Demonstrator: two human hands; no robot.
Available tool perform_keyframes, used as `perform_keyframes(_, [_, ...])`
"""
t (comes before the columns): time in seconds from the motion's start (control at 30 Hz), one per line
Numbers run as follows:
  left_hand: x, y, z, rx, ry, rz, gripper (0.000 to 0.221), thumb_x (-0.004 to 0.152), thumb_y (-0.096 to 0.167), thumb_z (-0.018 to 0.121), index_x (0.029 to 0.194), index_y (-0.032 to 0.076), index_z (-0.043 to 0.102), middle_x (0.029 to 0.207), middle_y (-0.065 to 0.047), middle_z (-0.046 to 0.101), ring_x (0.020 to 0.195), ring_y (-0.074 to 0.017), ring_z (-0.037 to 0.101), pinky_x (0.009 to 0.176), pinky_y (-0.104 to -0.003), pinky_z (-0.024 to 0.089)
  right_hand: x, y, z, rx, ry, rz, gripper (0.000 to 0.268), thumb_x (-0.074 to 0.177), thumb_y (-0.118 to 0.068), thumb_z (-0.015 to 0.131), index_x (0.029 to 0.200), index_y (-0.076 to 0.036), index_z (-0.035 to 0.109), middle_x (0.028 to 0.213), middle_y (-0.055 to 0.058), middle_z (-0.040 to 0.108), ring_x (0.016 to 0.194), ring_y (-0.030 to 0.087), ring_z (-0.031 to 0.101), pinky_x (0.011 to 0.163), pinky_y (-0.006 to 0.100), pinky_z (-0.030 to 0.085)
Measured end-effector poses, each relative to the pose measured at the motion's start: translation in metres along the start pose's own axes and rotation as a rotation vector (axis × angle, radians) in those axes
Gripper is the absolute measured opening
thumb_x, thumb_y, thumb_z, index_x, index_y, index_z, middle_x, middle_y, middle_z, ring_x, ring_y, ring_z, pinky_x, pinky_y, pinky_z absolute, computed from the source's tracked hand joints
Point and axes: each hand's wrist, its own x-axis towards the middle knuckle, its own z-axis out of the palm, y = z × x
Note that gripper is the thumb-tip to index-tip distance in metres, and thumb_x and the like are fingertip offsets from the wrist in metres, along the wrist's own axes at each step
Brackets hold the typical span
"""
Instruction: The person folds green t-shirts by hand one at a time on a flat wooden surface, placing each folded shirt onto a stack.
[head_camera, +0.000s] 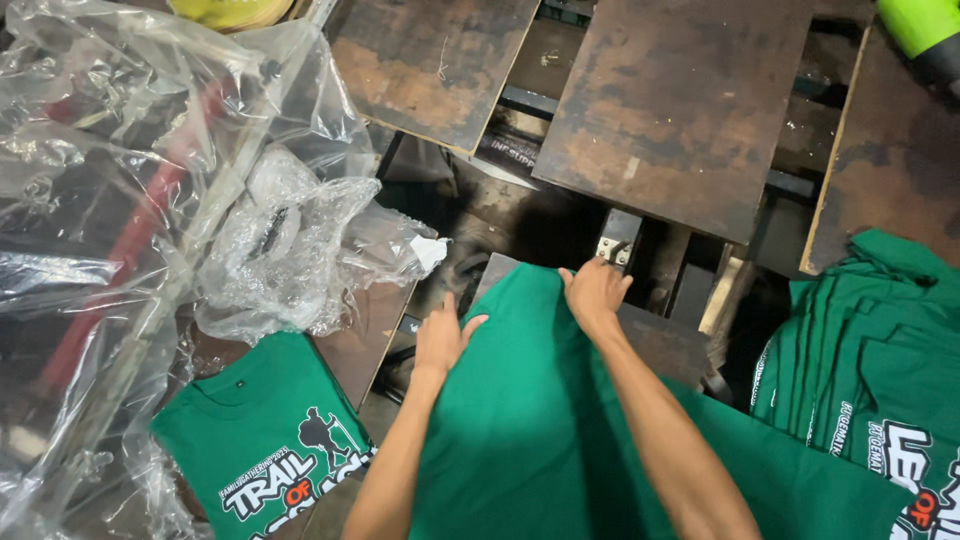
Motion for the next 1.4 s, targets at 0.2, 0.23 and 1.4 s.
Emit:
perform_keyframes(0.2, [-0.007,-0.025,0.005,-0.125,0.079,0.115,0.040,0.100,0.052,0.059,0.100,0.012,0.058,0.083,-0.025,0.074,0.089,-0.0491,0.073,0.080,-0.058,0.056,0.032,0.020,0.027,0.248,0.016,-0.106,0.030,0.092,-0.044,0.076,0.106,-0.018,0.069,0.100,0.011,0.078,0.112,0.037,0.071,0.111,0.061,0.032])
perform_keyframes(0.23, [-0.010,-0.024,0.003,-0.127,0.079,0.117,0.040,0.100,0.052,0.059,0.100,0.012,0.058,0.083,-0.025,0.074,0.089,-0.0491,0.073,0.080,-0.058,0.056,0.015,0.013,-0.001,0.246,0.019,-0.105,0.030,0.092,-0.044,0.076,0.106,-0.018,0.069,0.100,0.011,0.078,0.112,0.037,0.071,0.111,0.061,0.032])
perform_keyframes(1.4, [-0.047,-0.075,0.038,0.097,0.149,-0.097,0.071,0.104,0.070,0.031,0.137,0.011,0.050,0.086,-0.030,0.073,0.090,-0.0471,0.075,0.081,-0.056,0.059,-0.046,-0.019,0.051,0.017,0.491,-0.514,0.038,0.113,-0.037,0.039,0.143,-0.020,0.053,0.138,0.005,0.062,0.136,0.019,0.053,0.115,0.040,0.035])
